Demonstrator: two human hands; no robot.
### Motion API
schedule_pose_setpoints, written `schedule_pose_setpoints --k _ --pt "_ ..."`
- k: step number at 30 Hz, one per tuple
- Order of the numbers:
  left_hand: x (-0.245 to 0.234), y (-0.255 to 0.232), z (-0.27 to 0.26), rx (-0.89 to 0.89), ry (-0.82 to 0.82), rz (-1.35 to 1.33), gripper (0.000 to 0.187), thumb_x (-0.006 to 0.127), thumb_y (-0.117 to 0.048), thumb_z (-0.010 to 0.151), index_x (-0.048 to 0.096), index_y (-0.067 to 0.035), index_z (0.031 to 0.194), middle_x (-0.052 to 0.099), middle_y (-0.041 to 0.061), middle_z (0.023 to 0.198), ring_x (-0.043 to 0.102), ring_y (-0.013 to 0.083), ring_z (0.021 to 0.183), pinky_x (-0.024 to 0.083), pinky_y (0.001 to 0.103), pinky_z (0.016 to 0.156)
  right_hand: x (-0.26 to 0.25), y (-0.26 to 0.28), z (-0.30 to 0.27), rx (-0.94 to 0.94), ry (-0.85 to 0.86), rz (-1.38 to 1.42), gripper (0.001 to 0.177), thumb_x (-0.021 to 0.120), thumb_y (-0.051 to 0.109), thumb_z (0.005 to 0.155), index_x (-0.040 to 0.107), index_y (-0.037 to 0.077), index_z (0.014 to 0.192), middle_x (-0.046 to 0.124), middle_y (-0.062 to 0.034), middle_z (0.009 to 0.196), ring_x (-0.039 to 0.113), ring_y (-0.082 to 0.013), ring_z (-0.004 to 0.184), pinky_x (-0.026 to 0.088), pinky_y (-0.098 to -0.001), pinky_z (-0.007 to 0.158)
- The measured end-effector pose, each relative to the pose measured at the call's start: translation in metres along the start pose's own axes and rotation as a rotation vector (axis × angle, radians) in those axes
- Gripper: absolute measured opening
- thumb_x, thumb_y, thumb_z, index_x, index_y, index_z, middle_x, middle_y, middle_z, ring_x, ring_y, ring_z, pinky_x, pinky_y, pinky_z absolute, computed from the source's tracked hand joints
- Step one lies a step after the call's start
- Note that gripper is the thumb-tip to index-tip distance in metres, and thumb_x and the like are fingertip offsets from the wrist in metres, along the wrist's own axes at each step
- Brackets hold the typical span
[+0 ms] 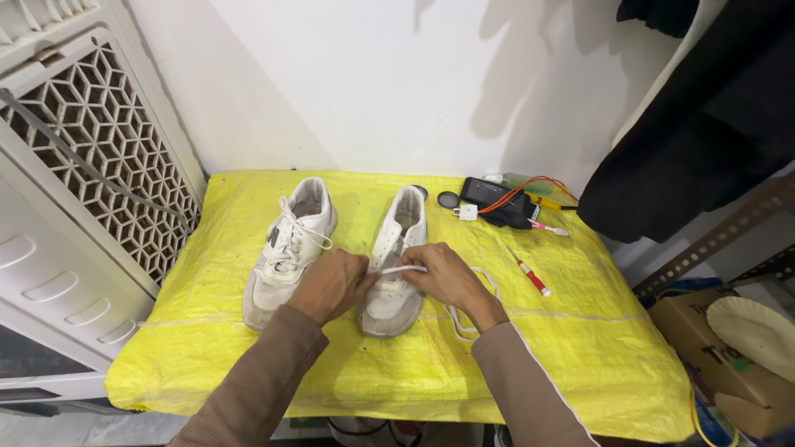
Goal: The person removes the laces from a pair of white sneakers and then re-laces both shoes, threading the laces through the eyelets and tying them. The shoes remain on a yellow-covered surface next to an air cooler.
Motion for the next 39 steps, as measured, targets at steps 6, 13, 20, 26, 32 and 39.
schedule_pose_setpoints --k 6,13,20,26,32,39 --pt "-0.016 0.005 -0.003 -0.347 0.038 -0.726 0.032 0.066 -0.028 0.097 0.068 -0.001 0.080 0.066 0.018 0.082 0.063 0.0317 0.082 0.051 0.044 0.073 -0.009 -0.010 0.006 -0.041 0.005 -0.064 0.022 0.074 0.024 0.084 0.077 0.008 0.097 0.074 -0.0125 0.082 0.069 -0.0246 0.074 0.053 -0.0397 0.071" --pt "-0.059 0.034 -0.017 -0.449 -0.470 -1.826 0.020 0.063 -0.027 0.087 0.069 -0.009 0.093 0.074 0.005 0.087 0.071 0.0182 0.082 0.056 0.035 0.078 -0.015 -0.012 0.001 0.049 -0.006 -0.016 0.022 0.076 0.024 0.082 0.077 0.008 0.097 0.073 -0.0127 0.079 0.068 -0.0243 0.073 0.052 -0.0393 0.069" --pt "-0.081 0.053 -0.012 0.127 -0.456 -0.415 0.048 0.079 -0.034 0.074 0.068 -0.008 0.113 0.073 0.014 0.090 0.071 0.0309 0.079 0.055 0.045 0.071 0.004 -0.002 0.011 -0.117 -0.047 0.002 0.023 0.075 0.022 0.081 0.076 0.005 0.097 0.076 -0.0155 0.087 0.073 -0.0274 0.083 0.055 -0.0396 0.076" --pt "-0.012 0.030 -0.008 -0.010 0.294 0.199 0.025 0.068 -0.037 0.093 0.069 -0.015 0.106 0.073 0.013 0.101 0.069 0.0334 0.096 0.054 0.046 0.086 0.016 0.011 0.018 -0.033 -0.010 -0.019 0.026 0.077 0.023 0.079 0.076 0.004 0.096 0.077 -0.0155 0.091 0.074 -0.0285 0.089 0.056 -0.0403 0.080" --pt "-0.019 0.038 -0.008 -0.161 -0.246 -1.035 0.024 0.065 -0.034 0.097 0.066 -0.010 0.099 0.071 0.014 0.097 0.068 0.0357 0.092 0.052 0.050 0.082 0.005 0.001 0.005 0.104 0.029 -0.022 0.025 0.074 0.024 0.082 0.074 0.005 0.096 0.074 -0.0127 0.080 0.072 -0.0258 0.076 0.055 -0.0398 0.072" --pt "-0.018 0.013 -0.002 -0.010 -0.147 -0.266 0.033 0.069 -0.036 0.090 0.062 -0.008 0.106 0.069 0.016 0.080 0.068 0.0389 0.077 0.052 0.051 0.069 -0.004 -0.003 -0.009 0.152 0.014 -0.037 0.025 0.075 0.026 0.082 0.076 0.004 0.093 0.072 -0.0106 0.075 0.068 -0.0239 0.072 0.052 -0.0399 0.069"
Point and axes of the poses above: each hand's wrist, its own z-axis towards the middle knuckle, its own x-axis out of the palm, y = z × x, the point moved 1 cm from there along z, towards the middle knuckle
